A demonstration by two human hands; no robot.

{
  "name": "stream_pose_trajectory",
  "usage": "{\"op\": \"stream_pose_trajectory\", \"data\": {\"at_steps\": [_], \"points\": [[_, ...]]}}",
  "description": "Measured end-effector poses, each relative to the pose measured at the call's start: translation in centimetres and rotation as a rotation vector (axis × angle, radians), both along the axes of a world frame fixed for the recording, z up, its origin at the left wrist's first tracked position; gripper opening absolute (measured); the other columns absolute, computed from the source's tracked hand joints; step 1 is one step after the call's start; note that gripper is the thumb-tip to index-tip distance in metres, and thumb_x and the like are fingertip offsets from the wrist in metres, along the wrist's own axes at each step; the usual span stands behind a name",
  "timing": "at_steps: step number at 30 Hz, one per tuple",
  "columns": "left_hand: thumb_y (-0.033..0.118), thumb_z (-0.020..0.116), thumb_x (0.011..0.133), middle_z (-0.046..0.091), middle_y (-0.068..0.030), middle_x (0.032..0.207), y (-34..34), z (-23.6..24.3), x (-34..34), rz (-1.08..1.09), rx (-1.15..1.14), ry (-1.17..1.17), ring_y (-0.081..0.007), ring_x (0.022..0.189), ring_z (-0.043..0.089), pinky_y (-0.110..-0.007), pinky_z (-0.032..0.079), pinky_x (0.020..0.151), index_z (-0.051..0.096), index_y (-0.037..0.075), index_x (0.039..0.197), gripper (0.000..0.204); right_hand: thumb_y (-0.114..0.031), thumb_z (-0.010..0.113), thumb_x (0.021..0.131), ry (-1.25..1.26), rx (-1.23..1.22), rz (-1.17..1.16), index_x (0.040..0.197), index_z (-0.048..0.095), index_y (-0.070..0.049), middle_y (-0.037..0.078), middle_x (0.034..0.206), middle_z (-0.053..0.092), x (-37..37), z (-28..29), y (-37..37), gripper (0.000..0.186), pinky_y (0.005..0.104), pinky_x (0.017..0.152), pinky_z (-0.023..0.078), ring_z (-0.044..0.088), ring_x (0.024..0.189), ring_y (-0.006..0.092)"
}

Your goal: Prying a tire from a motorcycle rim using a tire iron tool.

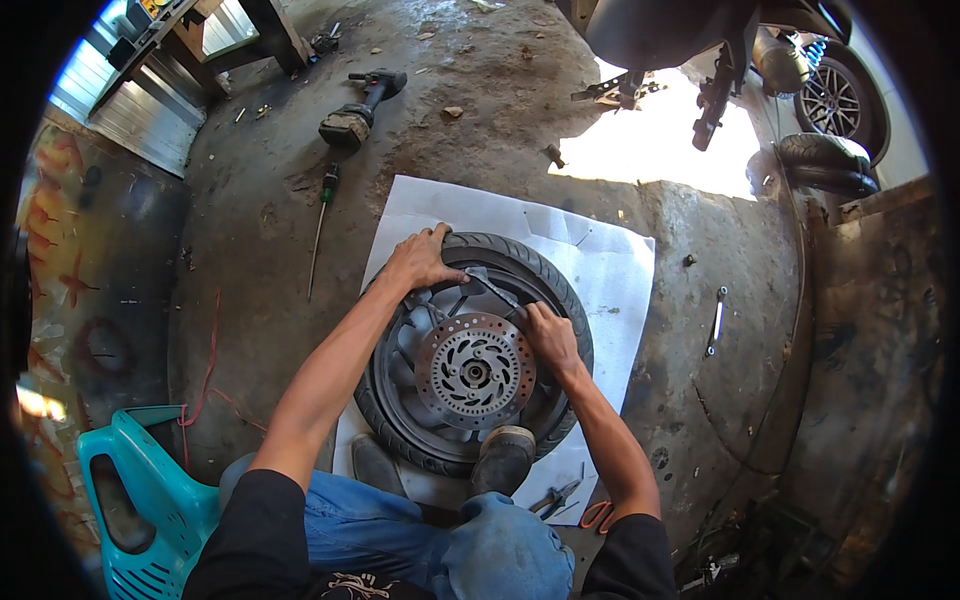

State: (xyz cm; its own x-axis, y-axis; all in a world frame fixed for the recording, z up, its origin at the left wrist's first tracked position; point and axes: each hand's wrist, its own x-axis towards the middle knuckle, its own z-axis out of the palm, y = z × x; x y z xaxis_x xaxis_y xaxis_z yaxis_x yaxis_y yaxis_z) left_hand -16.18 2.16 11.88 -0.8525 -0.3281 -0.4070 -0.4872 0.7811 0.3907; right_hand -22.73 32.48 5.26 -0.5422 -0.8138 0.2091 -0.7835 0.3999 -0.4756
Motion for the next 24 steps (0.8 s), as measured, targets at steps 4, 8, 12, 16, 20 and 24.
{"op": "stream_pose_trajectory", "data": {"at_steps": [4,8,12,16,20,24], "points": [[0.068,0.089,0.061,0.062,-0.0233,0.133,-0.7,-0.5,0.0,0.001,0.014,-0.007,-0.0427,0.124,0.06,-0.052,0.05,0.105,0.048,0.008,0.143,0.11,-0.019,0.058,0.105,-0.106,-0.129,-0.367,0.095,0.063,-0.003,0.019,0.084,0.064,-0.2,2.5,1.5,0.019,0.0493,0.061,0.049,0.064,0.069,0.0431],[0.073,0.087,0.057,0.059,-0.0257,0.137,-1.0,-1.0,-0.1,-0.007,0.085,-0.024,-0.0428,0.131,0.057,-0.05,0.047,0.109,0.045,0.007,0.149,0.121,-0.025,0.052,0.109,-0.224,-0.163,-0.854,0.093,0.064,0.003,0.022,0.076,0.063,-1.5,1.9,7.2,0.035,0.0437,0.066,0.047,0.058,0.065,0.0341],[0.082,0.078,0.062,0.056,-0.0275,0.143,-1.4,-1.7,-0.8,-0.076,0.164,-0.007,-0.0424,0.136,0.053,-0.048,0.044,0.113,0.043,0.006,0.153,0.124,-0.03,0.054,0.108,-0.224,-0.161,-1.089,0.105,0.068,0.004,0.017,0.072,0.064,-0.2,1.4,12.6,0.038,0.0403,0.064,0.047,0.056,0.064,0.0221],[0.09,0.05,0.083,0.052,-0.0282,0.149,-3.0,-2.0,-1.1,-0.03,0.333,-0.066,-0.0426,0.141,0.048,-0.043,0.04,0.117,0.045,0.009,0.155,0.108,-0.024,0.06,0.106,-0.36,-0.139,-0.929,0.129,0.071,-0.006,0.009,0.071,0.06,1.6,8.0,8.6,0.031,0.0363,0.058,0.043,0.047,0.063,0.0136],[0.092,0.039,0.085,0.058,-0.0255,0.144,-2.9,-2.0,-2.4,-0.034,0.32,-0.102,-0.0419,0.138,0.052,-0.048,0.042,0.114,0.05,0.009,0.152,0.107,-0.023,0.064,0.101,-0.489,0.025,-0.68,0.129,0.072,-0.009,0.01,0.067,0.061,-0.7,14.4,4.4,0.032,0.0375,0.058,0.042,0.045,0.06,0.0157],[0.092,0.023,0.089,0.059,-0.0255,0.143,-2.7,-2.6,-3.9,0.02,0.302,-0.189,-0.0429,0.137,0.052,-0.048,0.04,0.115,0.057,0.009,0.146,0.106,-0.022,0.069,0.094,-0.5,0.263,-0.31,0.119,0.076,-0.006,0.022,0.079,0.072,-5.5,15.8,0.9,0.031,0.0413,0.071,0.053,0.067,0.068,0.0297]]}}
